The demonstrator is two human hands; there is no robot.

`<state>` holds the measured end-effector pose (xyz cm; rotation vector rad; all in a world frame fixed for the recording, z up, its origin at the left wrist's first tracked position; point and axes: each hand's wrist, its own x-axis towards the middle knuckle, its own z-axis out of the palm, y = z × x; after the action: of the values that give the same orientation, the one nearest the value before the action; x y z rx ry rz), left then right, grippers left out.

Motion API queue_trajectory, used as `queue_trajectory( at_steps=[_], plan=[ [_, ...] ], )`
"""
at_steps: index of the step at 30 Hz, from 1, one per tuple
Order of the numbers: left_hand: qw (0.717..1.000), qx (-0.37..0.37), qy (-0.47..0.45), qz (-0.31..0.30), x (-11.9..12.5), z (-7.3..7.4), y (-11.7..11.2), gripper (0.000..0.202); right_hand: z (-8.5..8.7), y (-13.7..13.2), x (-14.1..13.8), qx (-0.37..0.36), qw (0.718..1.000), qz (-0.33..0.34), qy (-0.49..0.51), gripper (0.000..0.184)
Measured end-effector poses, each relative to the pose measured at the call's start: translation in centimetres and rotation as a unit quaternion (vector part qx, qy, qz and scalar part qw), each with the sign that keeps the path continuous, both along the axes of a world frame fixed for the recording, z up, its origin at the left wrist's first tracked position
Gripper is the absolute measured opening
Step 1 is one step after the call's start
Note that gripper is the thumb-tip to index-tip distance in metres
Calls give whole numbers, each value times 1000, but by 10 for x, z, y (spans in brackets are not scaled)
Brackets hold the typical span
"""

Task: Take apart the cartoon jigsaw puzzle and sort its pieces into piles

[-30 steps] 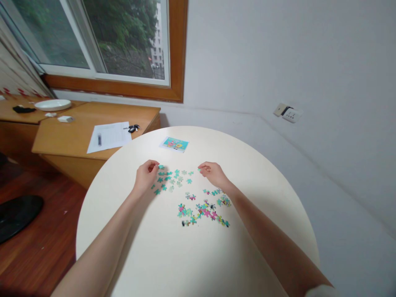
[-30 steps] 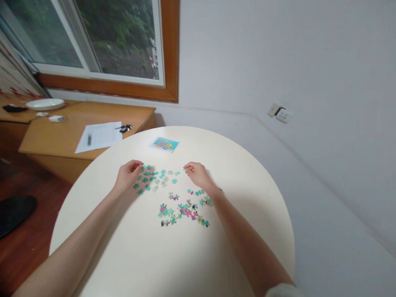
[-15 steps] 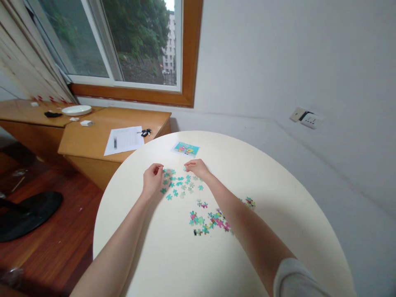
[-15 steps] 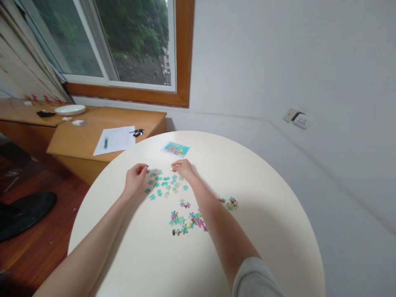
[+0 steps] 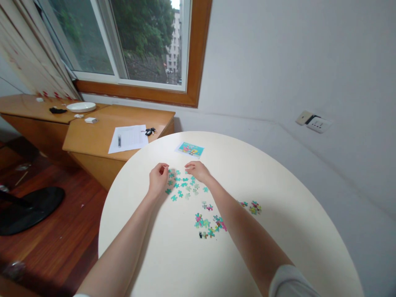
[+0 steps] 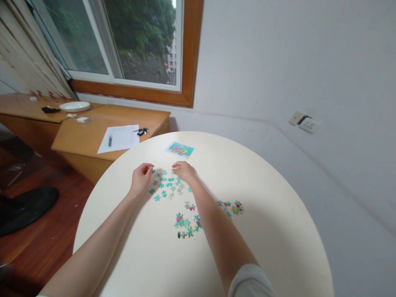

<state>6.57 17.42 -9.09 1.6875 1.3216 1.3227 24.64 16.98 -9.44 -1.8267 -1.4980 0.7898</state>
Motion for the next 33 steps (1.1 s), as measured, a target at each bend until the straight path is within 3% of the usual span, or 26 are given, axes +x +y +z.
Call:
queue_trajectory(
  at_steps=[13,22,25,30,33],
  plan=[
    [999,-13,-31,-9,1,-6,3,12,6,2,-2,-4,1000,-17,-23,21],
    [994,-44,-68,-71,5,-3,-3,16,8,-4,-6,38,998,-45,20,18],
    [992,-44,-77,-89,8,1,-6,11,14,-6,-15,76,996,-24,31,19],
    [989,-51,-91,-106,9,4,-8,9,21,-11,-28,140,986,65,62,14],
    [987,-59,-99,-110,10,5,-10,8,23,-14,-30,152,982,77,78,13]
  ],
)
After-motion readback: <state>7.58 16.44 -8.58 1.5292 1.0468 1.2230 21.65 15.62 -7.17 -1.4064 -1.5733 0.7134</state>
